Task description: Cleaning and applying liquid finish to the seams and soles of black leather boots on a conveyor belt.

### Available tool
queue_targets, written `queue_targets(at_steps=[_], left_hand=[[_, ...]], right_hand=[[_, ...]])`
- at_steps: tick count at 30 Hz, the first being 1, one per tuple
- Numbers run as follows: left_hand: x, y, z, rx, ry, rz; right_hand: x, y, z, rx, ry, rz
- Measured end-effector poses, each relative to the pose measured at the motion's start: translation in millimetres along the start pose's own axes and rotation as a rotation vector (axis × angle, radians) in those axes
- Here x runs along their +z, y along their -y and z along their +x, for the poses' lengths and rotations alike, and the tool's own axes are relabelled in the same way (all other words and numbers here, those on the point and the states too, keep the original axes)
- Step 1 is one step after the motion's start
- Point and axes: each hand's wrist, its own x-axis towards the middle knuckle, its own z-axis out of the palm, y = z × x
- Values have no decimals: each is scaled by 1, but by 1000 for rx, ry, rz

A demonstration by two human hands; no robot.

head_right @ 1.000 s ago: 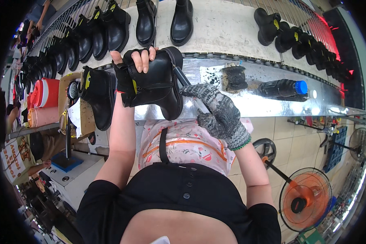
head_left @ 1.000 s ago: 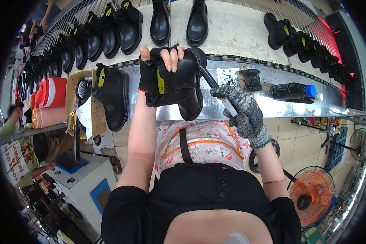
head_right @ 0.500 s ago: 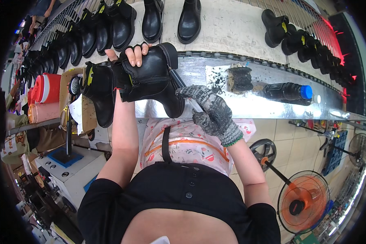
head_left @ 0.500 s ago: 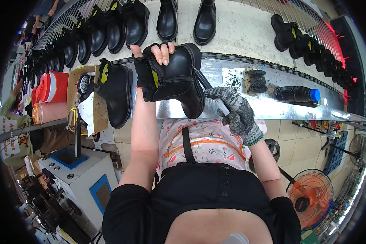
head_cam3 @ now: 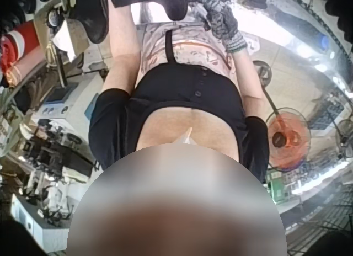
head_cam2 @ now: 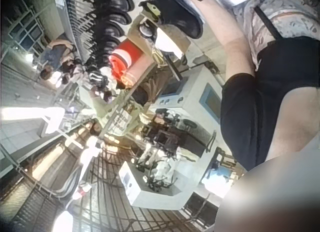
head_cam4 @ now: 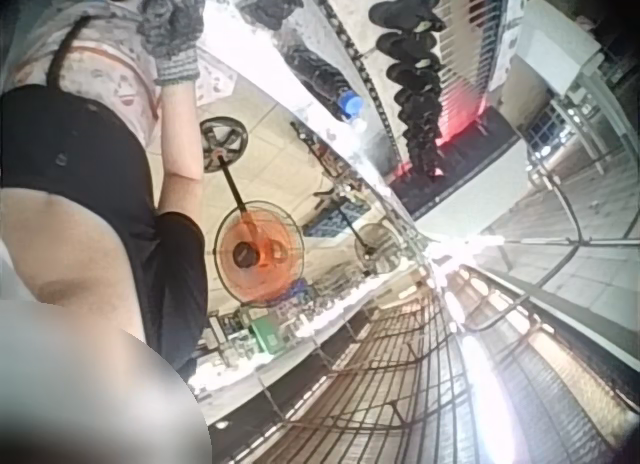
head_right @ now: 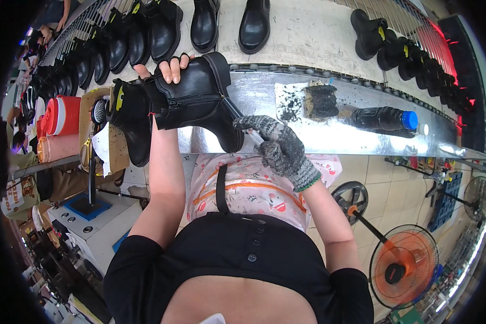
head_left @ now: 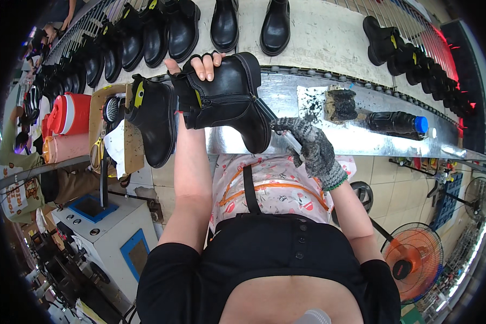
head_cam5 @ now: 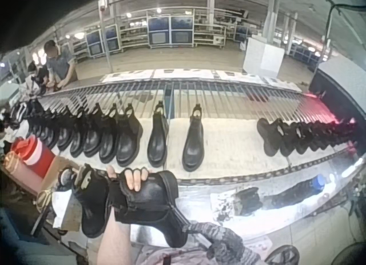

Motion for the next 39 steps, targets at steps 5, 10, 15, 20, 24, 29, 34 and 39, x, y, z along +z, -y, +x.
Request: queue_targets(at_steps=[5, 10, 15, 20, 24, 29, 34, 39], left_hand=[[-1, -1, -5, 20, -62, -77], [-4, -3, -6, 39, -50, -45], [-6, -8, -9, 17, -101, -44], [-15, -11, -10, -19, -135, -76], [-27, -12, -10, -32, -195, -49], [-54, -13, -3, -37, -256, 114], [-61, 0, 16, -69, -538, 449], [-76, 32, 14, 43, -509, 880]], right_hand=[[-4, 10, -1, 424, 65, 358], [-14, -4, -5, 464, 116, 594], [-26, 3, -4, 340, 180, 282], [-30, 0, -16, 303, 193, 294], [-33, -4, -32, 680, 218, 554], [-29, -21, -48, 737, 148, 659], [-16, -49, -66, 774, -73, 1113], [-9, -70, -74, 759, -216, 1431]])
